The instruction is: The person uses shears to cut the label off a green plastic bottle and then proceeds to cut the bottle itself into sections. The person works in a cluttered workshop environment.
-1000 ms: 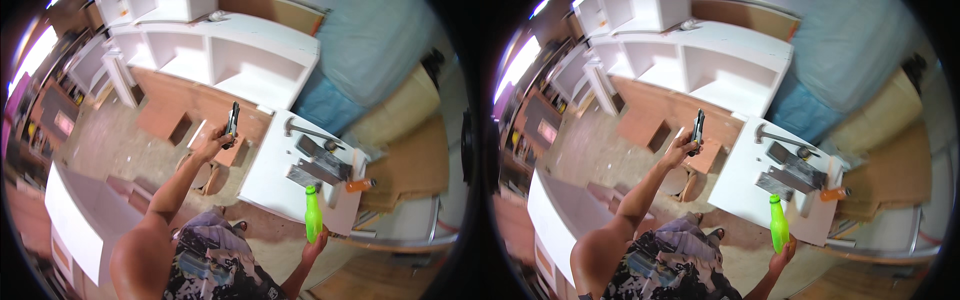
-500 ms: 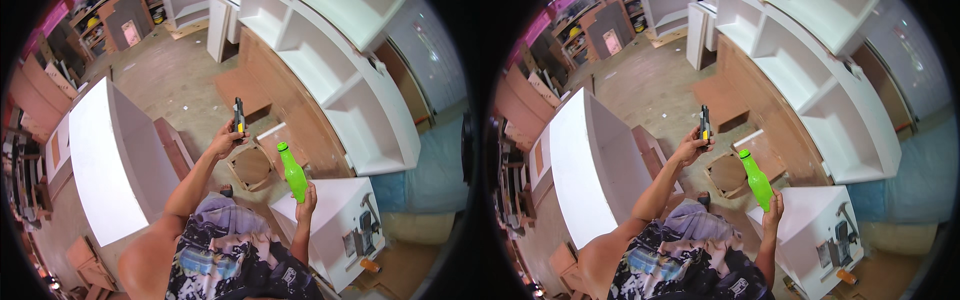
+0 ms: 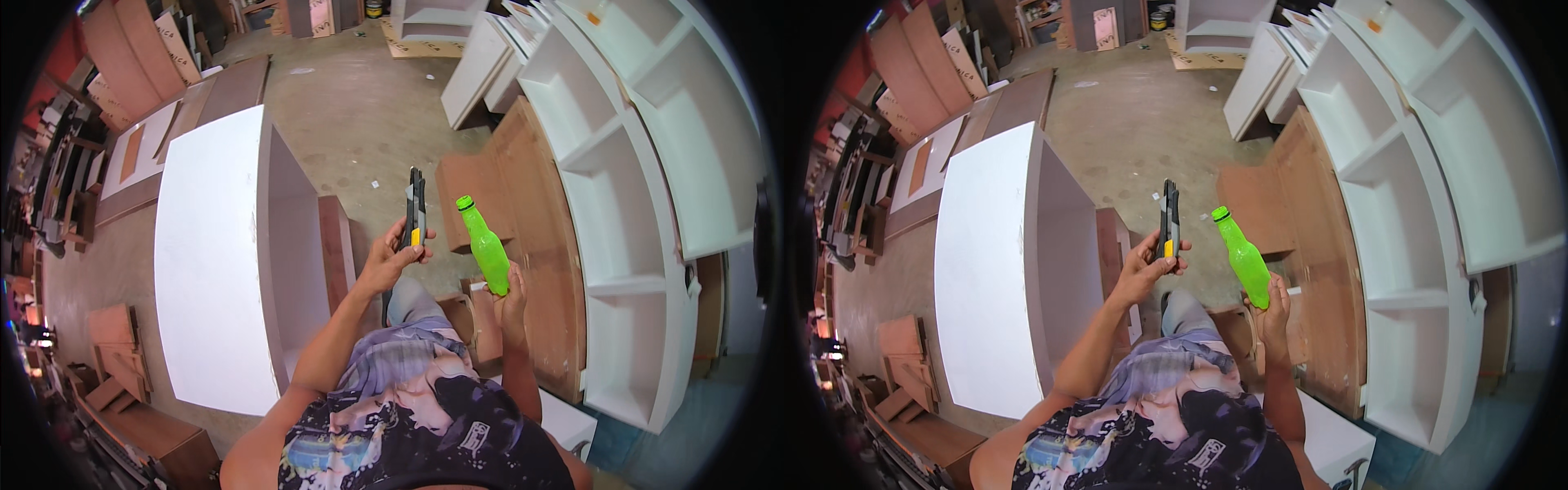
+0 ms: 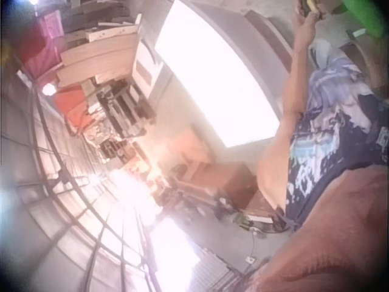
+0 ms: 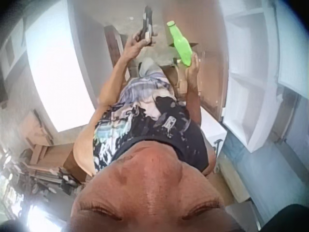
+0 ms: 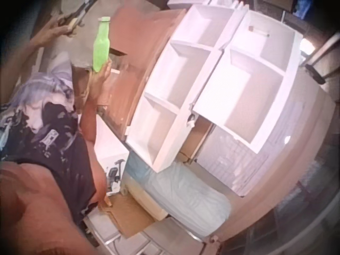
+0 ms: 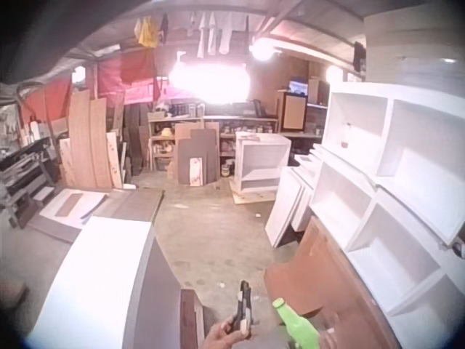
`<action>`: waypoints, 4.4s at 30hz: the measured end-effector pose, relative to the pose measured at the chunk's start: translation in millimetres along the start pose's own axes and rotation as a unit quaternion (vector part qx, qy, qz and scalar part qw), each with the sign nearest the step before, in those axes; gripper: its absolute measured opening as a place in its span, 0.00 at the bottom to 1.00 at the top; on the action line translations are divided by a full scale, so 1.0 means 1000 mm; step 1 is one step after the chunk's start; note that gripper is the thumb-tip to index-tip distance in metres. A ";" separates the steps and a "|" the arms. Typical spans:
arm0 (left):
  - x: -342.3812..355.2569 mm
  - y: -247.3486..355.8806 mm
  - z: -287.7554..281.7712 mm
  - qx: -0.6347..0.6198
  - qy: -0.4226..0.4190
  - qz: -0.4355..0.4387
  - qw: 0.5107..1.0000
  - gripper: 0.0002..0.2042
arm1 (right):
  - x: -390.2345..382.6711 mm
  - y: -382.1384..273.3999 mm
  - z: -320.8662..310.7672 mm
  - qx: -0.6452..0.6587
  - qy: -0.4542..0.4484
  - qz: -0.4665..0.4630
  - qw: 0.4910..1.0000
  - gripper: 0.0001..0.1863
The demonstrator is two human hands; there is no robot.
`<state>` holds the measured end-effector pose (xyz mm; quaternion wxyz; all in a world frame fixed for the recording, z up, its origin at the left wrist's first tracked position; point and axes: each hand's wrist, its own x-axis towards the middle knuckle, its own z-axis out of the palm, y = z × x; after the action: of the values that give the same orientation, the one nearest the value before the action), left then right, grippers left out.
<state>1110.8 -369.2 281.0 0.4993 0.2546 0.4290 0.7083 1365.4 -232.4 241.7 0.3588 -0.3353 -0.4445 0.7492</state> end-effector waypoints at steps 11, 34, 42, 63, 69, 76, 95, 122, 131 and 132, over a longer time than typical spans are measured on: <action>0.195 -0.002 -0.091 -0.053 0.064 -0.036 0.996 0.37 | 0.296 0.041 0.066 0.021 -0.038 0.107 0.993 0.18; 0.700 0.195 -0.287 -0.058 0.007 0.009 0.998 0.35 | 0.779 0.024 0.231 0.227 0.032 0.126 0.965 0.19; 0.847 0.259 -0.353 0.041 -0.026 -0.036 0.998 0.33 | 0.959 0.005 0.362 0.287 -0.184 0.107 0.934 0.29; 1.290 0.350 -0.442 0.154 0.078 -0.080 0.982 0.23 | 1.452 -0.077 0.493 0.264 -0.357 0.063 0.894 0.37; 1.397 0.346 -0.451 0.137 -0.015 -0.075 0.988 0.22 | 1.532 -0.078 0.516 0.210 -0.327 -0.029 0.921 0.38; 1.507 0.361 -0.501 0.121 -0.112 -0.030 0.986 0.20 | 1.615 -0.095 0.559 0.155 -0.272 -0.115 0.943 0.42; 1.694 0.424 -0.607 0.026 0.094 -0.054 0.994 0.12 | 1.809 -0.110 0.668 0.048 -0.370 0.082 0.924 0.45; 1.927 0.649 -0.958 0.101 0.256 0.016 0.961 0.10 | 2.168 0.004 1.031 -0.030 -0.523 0.227 0.821 0.55; 2.052 0.702 -1.023 0.049 0.251 0.116 0.960 0.15 | 2.289 -0.015 1.104 -0.054 -0.562 0.113 0.817 0.52; 2.069 0.709 -1.027 0.053 0.253 0.132 0.957 0.12 | 2.307 -0.013 1.108 -0.060 -0.577 0.107 0.808 0.52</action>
<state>-815.4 1089.2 236.0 0.2626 0.1475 0.5411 0.7852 -735.6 1229.2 251.6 -0.0669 0.0919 -0.5745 0.8105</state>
